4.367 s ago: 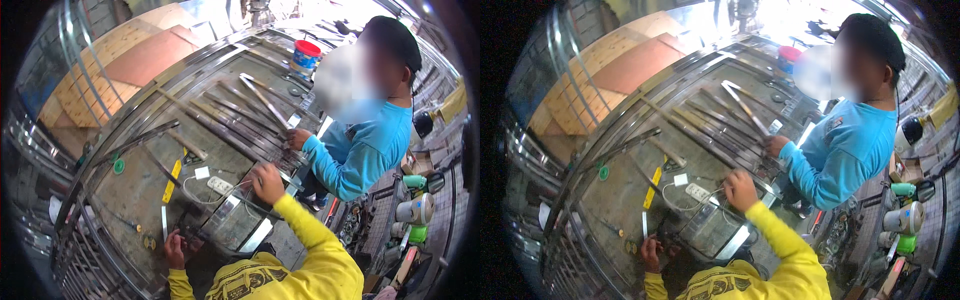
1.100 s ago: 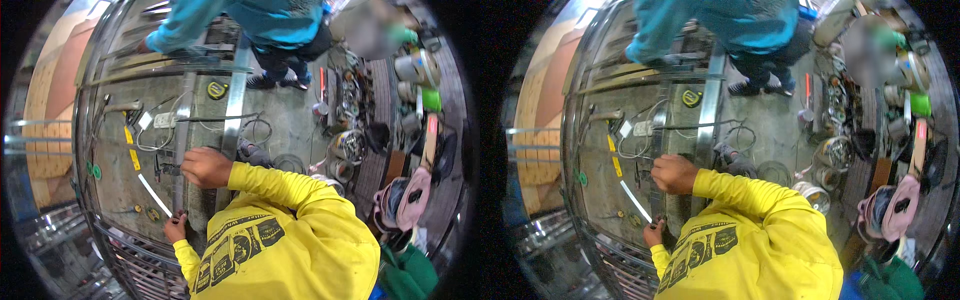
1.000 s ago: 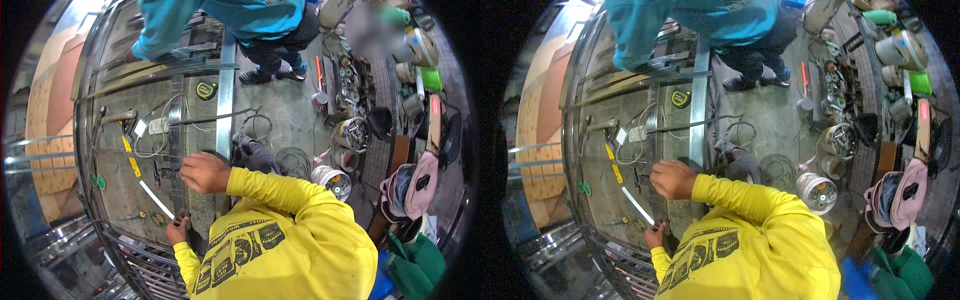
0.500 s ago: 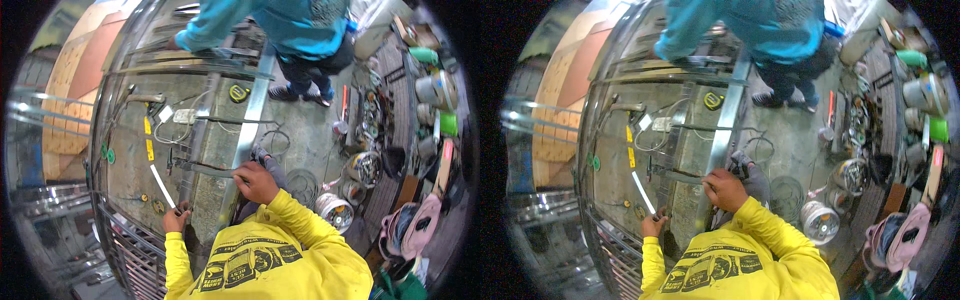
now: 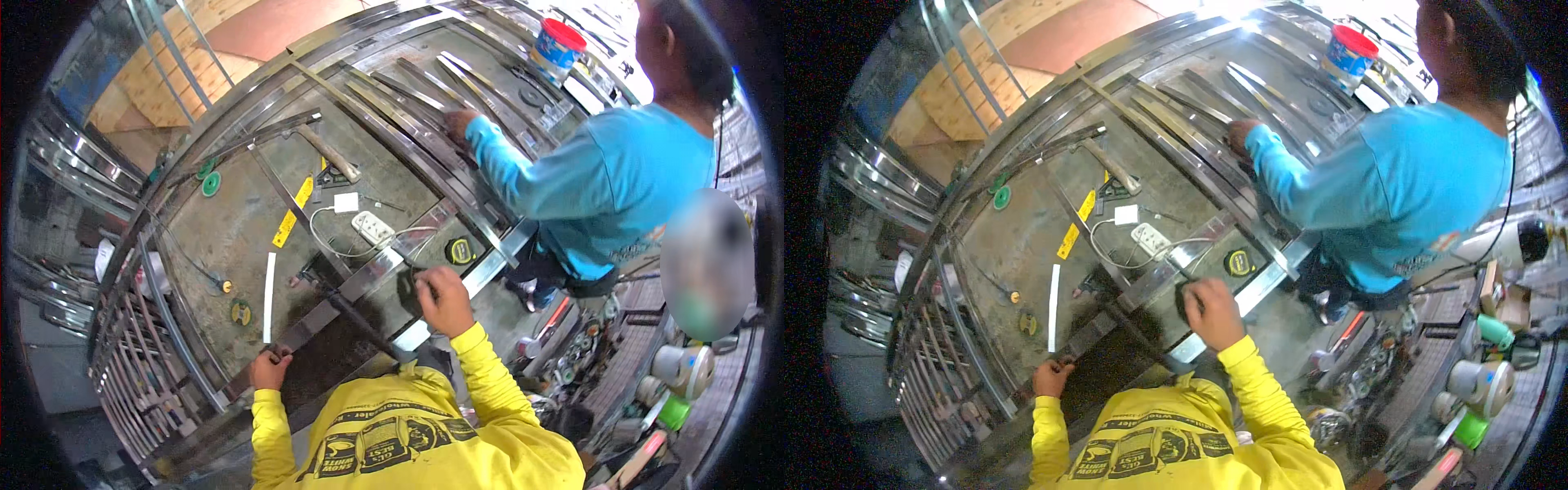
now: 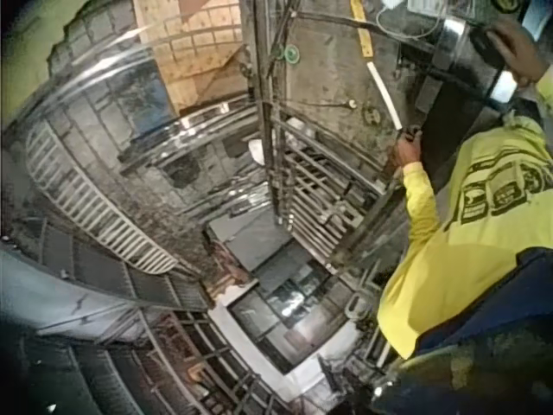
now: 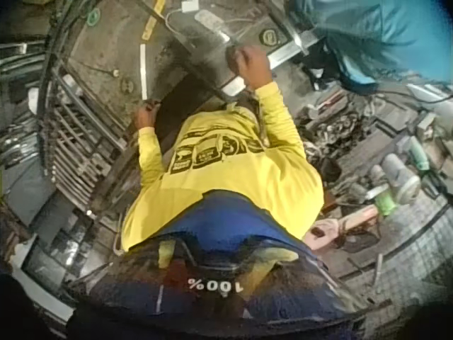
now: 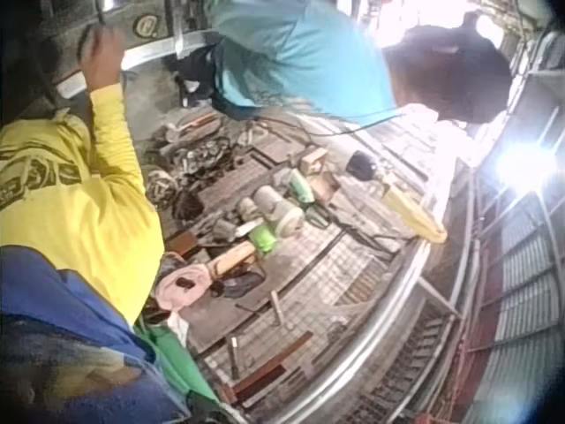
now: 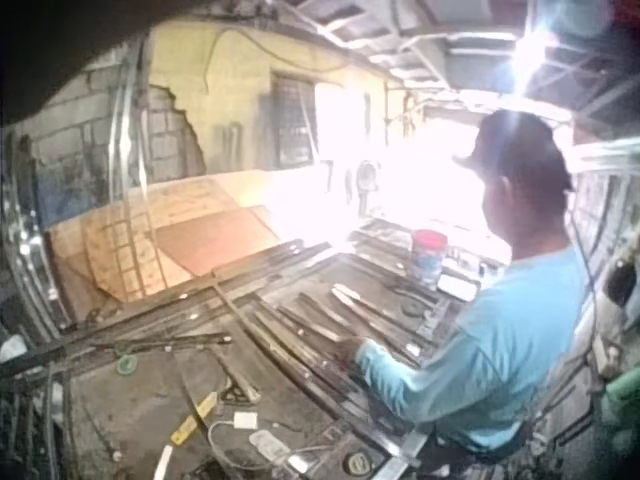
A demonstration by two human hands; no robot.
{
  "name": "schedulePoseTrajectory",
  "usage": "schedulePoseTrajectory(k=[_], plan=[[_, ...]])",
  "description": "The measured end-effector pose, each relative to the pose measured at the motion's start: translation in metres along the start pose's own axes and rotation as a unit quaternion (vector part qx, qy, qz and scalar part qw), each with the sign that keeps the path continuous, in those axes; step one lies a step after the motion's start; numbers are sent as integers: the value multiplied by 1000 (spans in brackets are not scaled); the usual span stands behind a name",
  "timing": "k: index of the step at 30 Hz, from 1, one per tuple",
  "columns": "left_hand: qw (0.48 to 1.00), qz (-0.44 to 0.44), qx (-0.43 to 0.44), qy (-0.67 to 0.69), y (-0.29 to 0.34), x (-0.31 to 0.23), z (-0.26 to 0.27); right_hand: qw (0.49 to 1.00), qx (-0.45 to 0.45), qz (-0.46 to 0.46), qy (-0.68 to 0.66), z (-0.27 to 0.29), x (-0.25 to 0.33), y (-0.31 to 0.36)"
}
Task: The person welds a metal frame using a welding torch, measures the frame with a tape measure, and gathers metal bars before carrying them away.
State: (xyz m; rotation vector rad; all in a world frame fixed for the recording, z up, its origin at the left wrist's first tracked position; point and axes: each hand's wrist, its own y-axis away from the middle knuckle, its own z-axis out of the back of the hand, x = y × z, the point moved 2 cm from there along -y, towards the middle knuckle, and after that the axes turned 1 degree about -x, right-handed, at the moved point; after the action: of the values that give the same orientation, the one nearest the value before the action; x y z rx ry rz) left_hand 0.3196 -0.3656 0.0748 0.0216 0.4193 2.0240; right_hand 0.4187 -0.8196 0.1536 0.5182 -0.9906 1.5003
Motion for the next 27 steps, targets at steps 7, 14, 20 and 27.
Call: schedulePoseTrajectory(k=[7, 14, 20, 27], plan=[[997, 45, -65, 19, 10, 4, -10, 993, -40, -25, 111, 33, -102, -128], [985, 151, -21, 75, 23, -11, -8, 949, 44, -118, 289, 7, -197, -220], [977, 187, -39, 97, 37, -14, -7, 929, 154, -243, 234, 11, -214, -244], [969, 189, -82, 136, 52, 17, -27, 872, 235, -344, 258, 24, -162, -226]])
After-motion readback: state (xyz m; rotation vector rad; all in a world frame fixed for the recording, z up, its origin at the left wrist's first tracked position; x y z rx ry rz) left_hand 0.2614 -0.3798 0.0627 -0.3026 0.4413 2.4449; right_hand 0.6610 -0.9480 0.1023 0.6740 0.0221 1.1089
